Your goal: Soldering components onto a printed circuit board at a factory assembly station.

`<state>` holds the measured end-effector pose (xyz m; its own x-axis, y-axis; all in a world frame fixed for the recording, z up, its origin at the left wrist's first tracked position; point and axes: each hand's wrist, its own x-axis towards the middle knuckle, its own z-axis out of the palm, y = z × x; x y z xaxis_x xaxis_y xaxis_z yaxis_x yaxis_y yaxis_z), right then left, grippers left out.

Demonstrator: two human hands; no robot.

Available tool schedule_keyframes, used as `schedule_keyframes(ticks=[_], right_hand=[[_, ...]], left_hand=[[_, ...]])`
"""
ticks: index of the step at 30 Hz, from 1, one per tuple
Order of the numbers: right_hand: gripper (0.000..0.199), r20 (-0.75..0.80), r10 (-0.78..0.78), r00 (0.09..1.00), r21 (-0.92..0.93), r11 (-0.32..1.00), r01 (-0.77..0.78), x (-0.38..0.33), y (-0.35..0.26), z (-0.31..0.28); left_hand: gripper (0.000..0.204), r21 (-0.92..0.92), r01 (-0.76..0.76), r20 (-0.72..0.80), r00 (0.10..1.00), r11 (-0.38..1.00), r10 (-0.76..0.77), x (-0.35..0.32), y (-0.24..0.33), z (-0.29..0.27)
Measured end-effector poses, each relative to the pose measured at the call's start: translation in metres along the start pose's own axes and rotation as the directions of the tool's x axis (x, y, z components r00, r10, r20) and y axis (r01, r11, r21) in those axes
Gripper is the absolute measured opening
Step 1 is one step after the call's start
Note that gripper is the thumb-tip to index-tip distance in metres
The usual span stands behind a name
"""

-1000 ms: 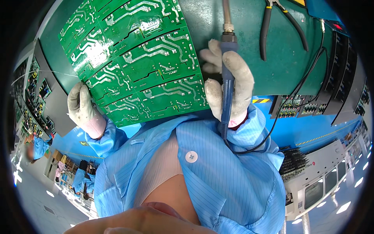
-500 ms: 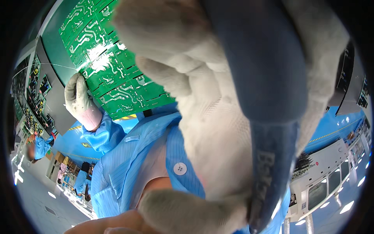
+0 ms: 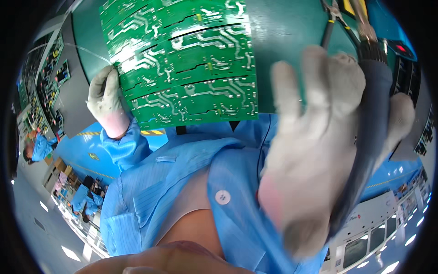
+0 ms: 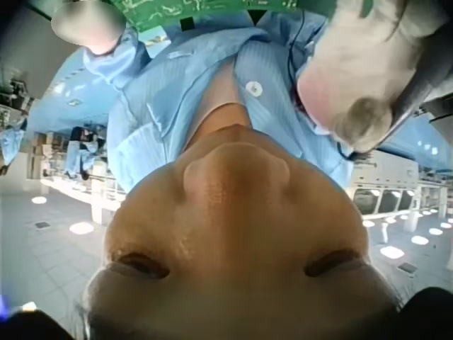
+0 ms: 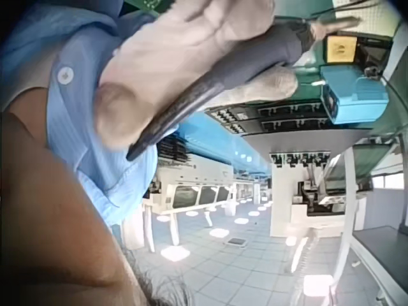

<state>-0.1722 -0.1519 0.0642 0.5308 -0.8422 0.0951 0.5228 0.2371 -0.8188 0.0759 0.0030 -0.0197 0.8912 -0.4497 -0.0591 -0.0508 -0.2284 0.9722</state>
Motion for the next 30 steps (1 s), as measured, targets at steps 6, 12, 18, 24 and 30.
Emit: schedule_keyframes(ticks=[6, 12, 18, 24, 30], right_hand=[[0.068, -0.036, -0.176, 0.984, -0.372, 0.916, 0.150, -0.005, 0.071, -0.051], [0.066, -0.046, -0.118, 0.992, -0.492, 0.867, 0.080, -0.011, 0.097, -0.047], [0.060, 0.011, -0.076, 0.997, -0.583, 0.810, 0.068, -0.007, 0.100, -0.046], [0.049, -0.089, -0.260, 0.961, -0.660, 0.739, 0.139, 0.004, 0.080, -0.056], [0.045, 0.038, -0.159, 0.987, -0.433, 0.887, 0.159, 0.027, 0.072, -0.050]], left_hand=[[0.020, 0.076, -0.029, -0.031, 0.999, 0.997, 0.031, -0.006, -0.002, -0.013], [0.022, 0.118, -0.055, 0.014, 0.998, 0.992, 0.053, -0.005, -0.013, -0.028], [0.025, 0.061, -0.078, 0.005, 0.997, 0.995, 0.078, -0.011, -0.008, -0.025], [0.023, 0.138, -0.038, 0.005, 0.999, 0.990, 0.038, -0.008, -0.009, -0.021], [0.016, 0.181, -0.067, -0.060, 0.995, 0.981, 0.079, 0.002, -0.013, -0.022]])
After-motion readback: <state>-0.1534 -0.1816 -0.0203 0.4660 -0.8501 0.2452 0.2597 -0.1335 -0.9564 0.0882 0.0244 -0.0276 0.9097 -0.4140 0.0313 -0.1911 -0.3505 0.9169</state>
